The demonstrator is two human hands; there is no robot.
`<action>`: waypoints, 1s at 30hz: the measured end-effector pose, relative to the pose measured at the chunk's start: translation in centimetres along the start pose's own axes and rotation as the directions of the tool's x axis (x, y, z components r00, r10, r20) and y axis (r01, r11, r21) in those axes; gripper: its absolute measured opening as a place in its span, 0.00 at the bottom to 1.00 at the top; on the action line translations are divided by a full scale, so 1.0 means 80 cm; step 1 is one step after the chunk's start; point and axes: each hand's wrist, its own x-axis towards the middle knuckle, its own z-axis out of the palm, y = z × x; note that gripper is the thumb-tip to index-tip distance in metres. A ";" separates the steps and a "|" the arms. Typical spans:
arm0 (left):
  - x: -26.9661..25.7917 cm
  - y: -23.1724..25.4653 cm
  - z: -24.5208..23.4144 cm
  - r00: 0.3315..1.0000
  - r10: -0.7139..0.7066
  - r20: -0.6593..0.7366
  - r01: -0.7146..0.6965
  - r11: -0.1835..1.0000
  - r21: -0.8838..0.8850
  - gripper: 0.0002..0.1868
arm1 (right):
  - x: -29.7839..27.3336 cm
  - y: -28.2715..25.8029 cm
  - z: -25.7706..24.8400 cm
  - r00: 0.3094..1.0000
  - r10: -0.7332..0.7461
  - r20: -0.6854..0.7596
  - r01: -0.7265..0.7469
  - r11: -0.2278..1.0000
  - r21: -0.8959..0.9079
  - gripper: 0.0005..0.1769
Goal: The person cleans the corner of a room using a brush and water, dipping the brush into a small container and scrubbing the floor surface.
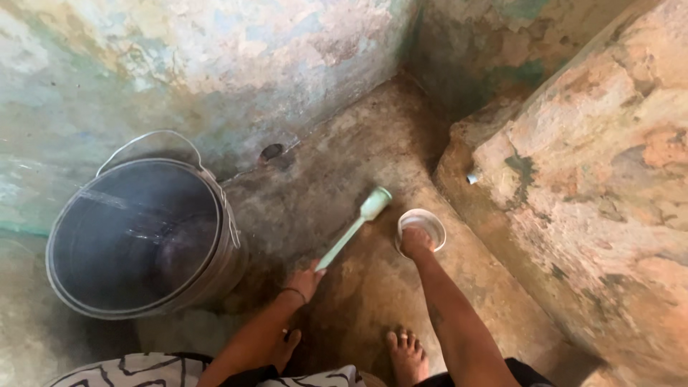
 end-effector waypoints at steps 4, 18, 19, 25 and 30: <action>0.005 -0.037 -0.034 0.963 -0.149 -0.223 0.160 0.987 0.033 0.30 | -0.011 0.022 -0.003 0.996 -0.046 0.077 0.047 0.999 -0.011 0.22; -0.055 0.040 0.034 0.998 -0.048 0.026 0.049 0.999 -0.021 0.27 | -0.002 -0.049 -0.063 0.892 -0.256 0.372 0.398 0.836 -0.379 0.22; -0.065 0.040 0.030 1.000 0.015 0.025 -0.015 1.000 0.017 0.27 | -0.004 -0.080 -0.072 0.886 -0.308 0.345 0.432 0.818 -0.379 0.22; -0.022 0.002 -0.027 0.996 -0.061 -0.062 0.064 0.997 0.046 0.33 | -0.070 -0.160 -0.146 0.837 -0.449 0.312 0.545 0.734 -0.405 0.27; 0.025 -0.054 -0.092 0.883 -0.153 -0.443 0.186 0.982 0.031 0.29 | -0.057 -0.106 -0.143 0.908 -0.397 0.134 0.418 0.831 -0.368 0.31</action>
